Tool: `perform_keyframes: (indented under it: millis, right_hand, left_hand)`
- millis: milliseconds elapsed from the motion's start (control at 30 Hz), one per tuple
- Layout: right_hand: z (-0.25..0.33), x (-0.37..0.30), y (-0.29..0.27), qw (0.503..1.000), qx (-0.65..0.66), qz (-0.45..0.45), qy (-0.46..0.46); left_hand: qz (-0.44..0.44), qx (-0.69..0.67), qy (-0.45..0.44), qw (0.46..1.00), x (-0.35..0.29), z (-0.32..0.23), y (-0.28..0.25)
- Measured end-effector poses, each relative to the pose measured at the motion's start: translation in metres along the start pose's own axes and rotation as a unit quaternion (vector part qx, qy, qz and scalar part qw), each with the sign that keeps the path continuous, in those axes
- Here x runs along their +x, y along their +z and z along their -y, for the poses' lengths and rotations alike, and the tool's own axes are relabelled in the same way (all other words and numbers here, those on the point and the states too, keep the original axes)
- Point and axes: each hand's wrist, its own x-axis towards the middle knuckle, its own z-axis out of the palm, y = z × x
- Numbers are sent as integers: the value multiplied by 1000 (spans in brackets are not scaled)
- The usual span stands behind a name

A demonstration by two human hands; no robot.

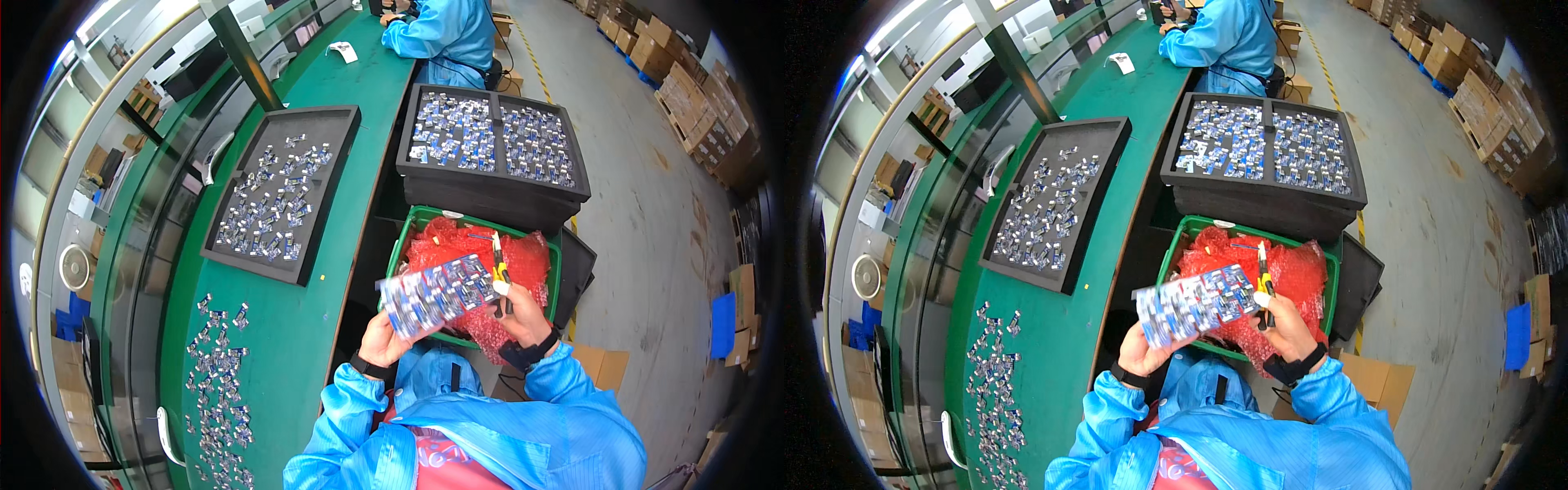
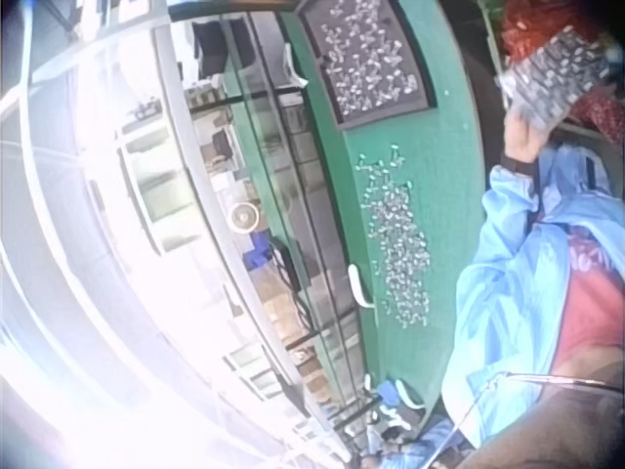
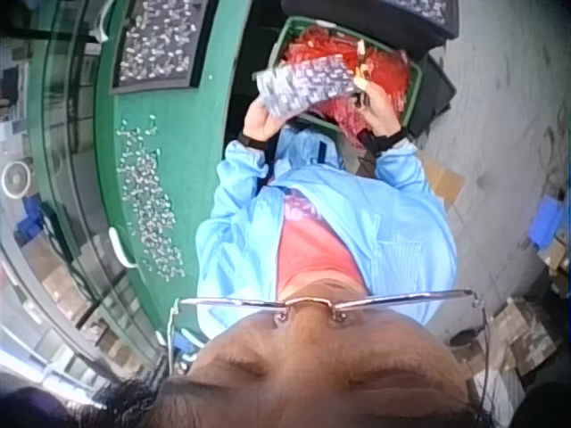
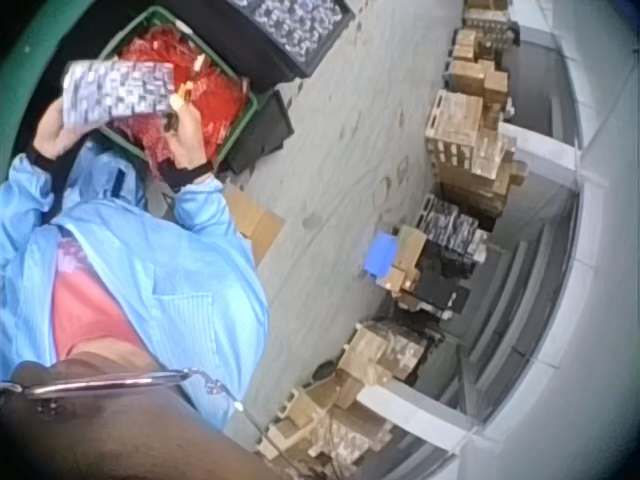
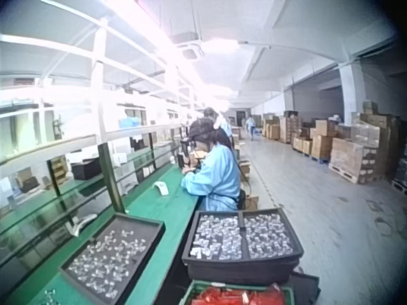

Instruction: Assembling electronic circuit boards into plastic housings on a factory production line.

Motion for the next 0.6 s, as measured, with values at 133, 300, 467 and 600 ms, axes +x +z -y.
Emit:
perform_keyframes:
  millis: [133, 300, 467, 600]
  right_hand:
    - [-18, -19, 18, 999, -36, -11, -21]
    - [-42, -28, 23, 982, -177, 9, -70]
    - [-18, -28, 0, 774, -588, -35, -233]
    - [5, -24, -14, 713, -686, -21, -142]
  left_hand:
    - [62, 166, 65, 982, -4, 17, 22]
    - [-88, 114, 148, 978, 19, 26, -3]
    - [-176, 138, 201, 954, 21, 20, -2]
    - [-180, 203, 124, 954, 12, 14, -2]
